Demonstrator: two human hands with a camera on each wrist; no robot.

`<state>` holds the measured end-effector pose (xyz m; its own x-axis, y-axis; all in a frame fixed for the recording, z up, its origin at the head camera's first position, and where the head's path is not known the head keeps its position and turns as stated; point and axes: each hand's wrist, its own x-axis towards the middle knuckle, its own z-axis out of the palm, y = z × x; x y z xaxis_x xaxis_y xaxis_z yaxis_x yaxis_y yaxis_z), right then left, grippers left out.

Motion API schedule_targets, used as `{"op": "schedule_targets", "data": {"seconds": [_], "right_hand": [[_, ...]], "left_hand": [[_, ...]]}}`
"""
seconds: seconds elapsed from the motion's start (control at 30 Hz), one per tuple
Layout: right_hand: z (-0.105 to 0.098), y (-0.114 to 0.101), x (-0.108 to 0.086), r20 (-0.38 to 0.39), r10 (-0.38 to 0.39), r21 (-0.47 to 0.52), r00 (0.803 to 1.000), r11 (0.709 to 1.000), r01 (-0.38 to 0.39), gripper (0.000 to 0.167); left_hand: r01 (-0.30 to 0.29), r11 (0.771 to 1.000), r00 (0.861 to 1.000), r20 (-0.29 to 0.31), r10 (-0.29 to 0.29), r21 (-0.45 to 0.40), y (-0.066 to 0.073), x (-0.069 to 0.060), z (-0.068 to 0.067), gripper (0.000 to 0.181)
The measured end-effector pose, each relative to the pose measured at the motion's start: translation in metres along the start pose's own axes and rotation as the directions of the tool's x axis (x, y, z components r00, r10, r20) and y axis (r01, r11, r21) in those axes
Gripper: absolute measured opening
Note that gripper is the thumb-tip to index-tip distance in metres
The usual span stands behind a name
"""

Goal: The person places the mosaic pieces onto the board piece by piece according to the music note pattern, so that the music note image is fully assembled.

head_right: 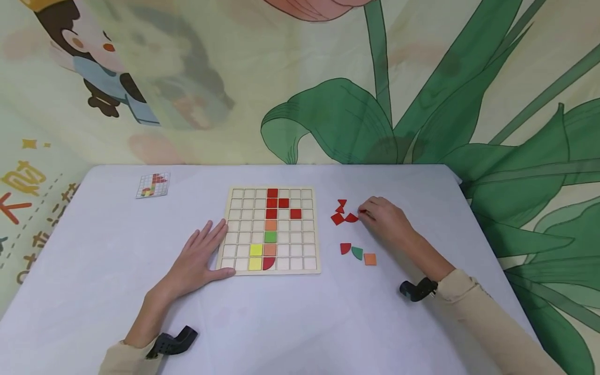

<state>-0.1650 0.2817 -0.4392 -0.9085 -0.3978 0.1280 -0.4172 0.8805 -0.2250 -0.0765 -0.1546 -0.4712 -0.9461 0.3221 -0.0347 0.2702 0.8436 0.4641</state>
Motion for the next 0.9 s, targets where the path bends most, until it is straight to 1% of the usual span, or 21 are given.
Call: {"op": "schedule_targets", "data": {"seconds": [0.07,0.1,0.17,0.23,0.33,0.43,0.53,0.63,0.8,0.9], "right_hand": [[-0.004,-0.004,0.006,-0.009,0.003,0.011,1.000,1.000,-0.003,0.020],[-0.005,-0.008,0.010,-0.006,-0.006,0.027,1.000,1.000,0.007,0.019],[-0.005,-0.019,0.018,0.005,-0.060,0.059,0.998,0.996,0.060,0.019],[0.000,-0.033,0.027,0.020,-0.123,0.099,0.992,0.988,0.121,0.018],[0.011,-0.054,0.040,0.034,-0.226,0.138,0.974,0.966,0.219,0.018],[0.022,-0.069,0.053,0.063,-0.272,0.149,0.960,0.954,0.261,0.018],[0.029,-0.075,0.062,0.085,-0.303,0.139,0.949,0.947,0.289,0.019],[0.031,-0.076,0.066,0.102,-0.340,0.138,0.935,0.935,0.326,0.018],[0.024,-0.078,0.068,0.165,-0.424,0.125,0.891,0.905,0.407,0.021],[0.020,-0.079,0.069,0.190,-0.449,0.092,0.873,0.893,0.440,0.019]], "left_hand": [[0.001,1.000,1.000,0.001,-0.001,0.006,0.000,0.001,-0.001,0.105],[0.003,1.000,1.000,0.003,-0.003,0.008,0.001,0.001,-0.001,0.105],[0.009,1.000,1.000,0.012,-0.009,0.011,0.001,0.002,-0.001,0.106],[0.013,1.000,1.000,0.019,-0.014,0.010,0.001,0.001,-0.001,0.105],[0.012,1.000,1.000,0.015,-0.012,0.010,0.001,0.000,-0.001,0.105],[0.013,1.000,1.000,0.009,-0.014,0.011,0.001,0.000,-0.001,0.105],[0.015,1.000,1.000,0.005,-0.015,0.009,0.001,0.000,0.000,0.104],[0.011,1.000,1.000,0.007,-0.011,0.004,0.001,0.001,0.000,0.104],[0.014,1.000,1.000,0.003,-0.014,0.009,0.002,0.001,-0.001,0.105],[0.014,1.000,1.000,0.003,-0.014,0.014,0.002,0.001,-0.001,0.105]]}}
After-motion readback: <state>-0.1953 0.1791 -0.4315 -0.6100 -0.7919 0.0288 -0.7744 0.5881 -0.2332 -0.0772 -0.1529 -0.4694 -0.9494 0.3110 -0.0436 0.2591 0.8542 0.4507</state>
